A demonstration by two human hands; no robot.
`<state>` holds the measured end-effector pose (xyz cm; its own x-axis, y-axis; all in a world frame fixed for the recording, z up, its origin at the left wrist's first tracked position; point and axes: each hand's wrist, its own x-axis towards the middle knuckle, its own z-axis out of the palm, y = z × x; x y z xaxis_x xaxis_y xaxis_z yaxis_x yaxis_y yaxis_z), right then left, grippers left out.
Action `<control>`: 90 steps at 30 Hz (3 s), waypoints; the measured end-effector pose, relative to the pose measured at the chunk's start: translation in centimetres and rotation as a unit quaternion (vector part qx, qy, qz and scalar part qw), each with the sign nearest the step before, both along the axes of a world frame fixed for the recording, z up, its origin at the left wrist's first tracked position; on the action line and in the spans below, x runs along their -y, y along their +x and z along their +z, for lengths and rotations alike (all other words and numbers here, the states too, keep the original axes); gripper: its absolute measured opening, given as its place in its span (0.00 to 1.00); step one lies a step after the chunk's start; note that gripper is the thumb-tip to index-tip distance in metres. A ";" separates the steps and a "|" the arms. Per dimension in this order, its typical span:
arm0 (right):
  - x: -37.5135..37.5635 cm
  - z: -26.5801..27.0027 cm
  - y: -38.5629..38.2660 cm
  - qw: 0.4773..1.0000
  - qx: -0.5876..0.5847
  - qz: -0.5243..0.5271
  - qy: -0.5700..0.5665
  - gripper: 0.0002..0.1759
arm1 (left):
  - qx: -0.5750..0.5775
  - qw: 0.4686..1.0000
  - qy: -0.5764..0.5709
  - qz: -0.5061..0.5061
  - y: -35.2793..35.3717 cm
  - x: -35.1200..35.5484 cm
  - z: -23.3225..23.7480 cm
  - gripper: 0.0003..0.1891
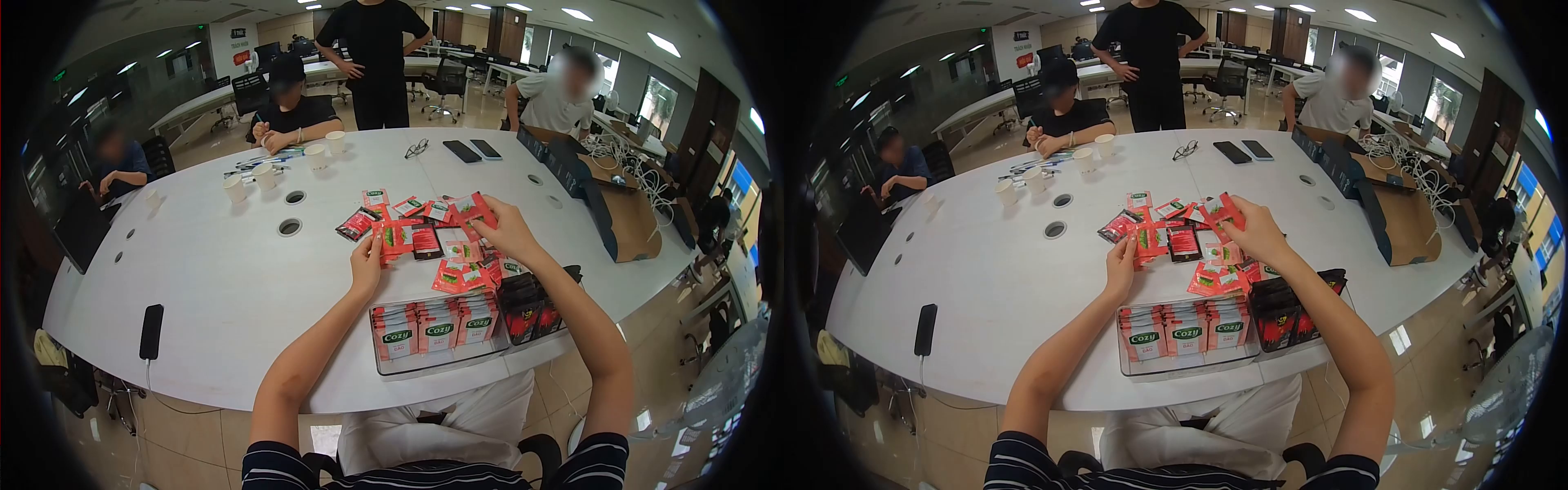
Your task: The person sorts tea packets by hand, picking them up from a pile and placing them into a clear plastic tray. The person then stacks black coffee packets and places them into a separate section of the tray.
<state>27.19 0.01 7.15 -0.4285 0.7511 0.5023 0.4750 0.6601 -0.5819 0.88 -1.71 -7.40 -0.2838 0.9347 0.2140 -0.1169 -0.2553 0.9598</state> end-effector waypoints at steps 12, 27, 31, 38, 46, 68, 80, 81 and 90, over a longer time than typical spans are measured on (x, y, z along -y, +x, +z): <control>1.9 -0.1 0.9 0.998 -0.023 0.053 -0.002 0.21 | 0.010 1.000 0.009 0.011 0.1 -0.2 -0.1 0.17; 7.2 1.4 1.8 0.959 -0.159 0.070 -0.222 0.22 | 0.014 1.000 0.008 0.017 0.0 -0.2 -0.2 0.16; 8.6 1.7 2.3 0.998 -0.032 0.029 -0.044 0.12 | 0.045 0.998 0.048 -0.006 0.6 -0.1 0.0 0.17; 10.8 2.7 2.0 0.971 -0.167 0.049 -0.165 0.31 | -0.009 0.999 0.041 0.031 0.6 -1.3 -1.5 0.17; 12.4 2.7 -0.6 0.991 -0.022 0.080 -0.105 0.14 | 0.011 0.999 0.034 0.017 -0.4 -0.7 -0.8 0.18; 14.2 -5.0 -8.7 0.895 0.301 0.142 0.299 0.27 | 0.018 0.999 0.038 0.021 0.0 -0.6 -0.7 0.18; 10.0 -2.9 -7.9 0.925 0.216 0.071 0.305 0.24 | -0.130 0.969 0.187 0.092 0.6 -0.6 -0.9 0.16; 8.1 -2.7 -7.5 0.926 0.225 0.056 0.298 0.22 | -0.100 0.979 0.169 0.055 0.7 -0.3 -0.6 0.16; 1.4 -4.7 -7.4 0.811 0.332 0.128 0.465 0.17 | 0.004 0.986 0.151 -0.070 0.4 0.2 -0.2 0.15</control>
